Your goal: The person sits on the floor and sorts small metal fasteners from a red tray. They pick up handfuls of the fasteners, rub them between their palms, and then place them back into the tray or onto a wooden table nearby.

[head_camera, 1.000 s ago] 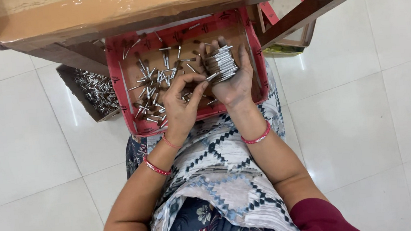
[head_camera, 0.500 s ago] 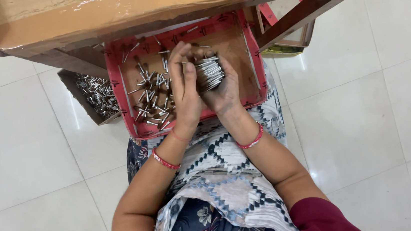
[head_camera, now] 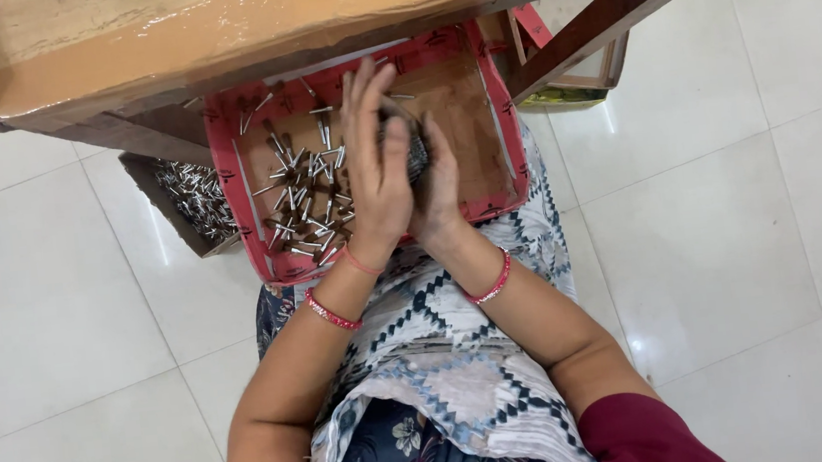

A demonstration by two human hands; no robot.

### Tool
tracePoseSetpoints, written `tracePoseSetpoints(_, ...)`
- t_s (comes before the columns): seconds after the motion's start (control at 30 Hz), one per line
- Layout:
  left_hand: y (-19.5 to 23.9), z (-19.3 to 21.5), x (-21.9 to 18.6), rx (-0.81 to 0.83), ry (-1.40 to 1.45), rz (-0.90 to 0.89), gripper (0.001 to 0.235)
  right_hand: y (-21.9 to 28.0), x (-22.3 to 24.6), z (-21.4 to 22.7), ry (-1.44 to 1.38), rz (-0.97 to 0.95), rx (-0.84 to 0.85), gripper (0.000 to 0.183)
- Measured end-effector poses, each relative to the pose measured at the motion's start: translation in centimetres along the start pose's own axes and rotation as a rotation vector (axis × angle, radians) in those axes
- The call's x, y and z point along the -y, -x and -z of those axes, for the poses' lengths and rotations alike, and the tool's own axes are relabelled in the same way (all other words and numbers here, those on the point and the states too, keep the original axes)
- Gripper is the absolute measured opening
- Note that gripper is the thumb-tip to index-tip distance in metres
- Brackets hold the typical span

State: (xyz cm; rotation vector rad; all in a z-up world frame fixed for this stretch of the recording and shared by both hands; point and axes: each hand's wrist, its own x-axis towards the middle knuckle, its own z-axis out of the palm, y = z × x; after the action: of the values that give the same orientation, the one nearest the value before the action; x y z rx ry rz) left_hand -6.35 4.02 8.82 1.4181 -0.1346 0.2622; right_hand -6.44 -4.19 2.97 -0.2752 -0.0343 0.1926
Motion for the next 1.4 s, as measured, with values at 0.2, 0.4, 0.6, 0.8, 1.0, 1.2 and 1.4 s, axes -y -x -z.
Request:
tracePoseSetpoints(0.2,-0.3,-0.9,3.1,0.169,-0.350,0.027,0.051,-0.8,-0.3,3.1,0.689,0.127,-0.046,0.065)
tracePoseSetpoints(0.4,-0.9,-1.8,3.9,0.067,-0.382,0.080,0.049,-2.1,0.9,4.5,0.564,-0.003,-0.081,0.067)
tracePoseSetpoints(0.6,-1.4,-1.6,6.5,0.011,-0.372,0.113,0.048,-2.1,0.1,0.3,0.451,-0.168,-0.500,0.068)
tracePoseSetpoints(0.8,-1.8,-1.6,7.4,0.026,-0.322,0.106,0.048,-1.6,0.4,3.1,0.552,-0.114,-0.463,0.067)
tracePoseSetpoints(1.0,-1.7,-2.1,6.8,0.102,-0.237,0.196,0.052,-2.7,1.4,6.2,0.670,0.002,-0.184,0.068)
tracePoseSetpoints(1.2,-1.0,-3.2,6.6,0.054,-0.262,0.184,0.056,-1.9,0.6,4.9,0.052,0.190,-0.074,0.061)
tracePoseSetpoints(1.4,-0.6,-3.8,7.4,0.022,-0.406,0.170,0.055,-2.3,3.7,5.8,0.633,-0.050,0.042,0.067)
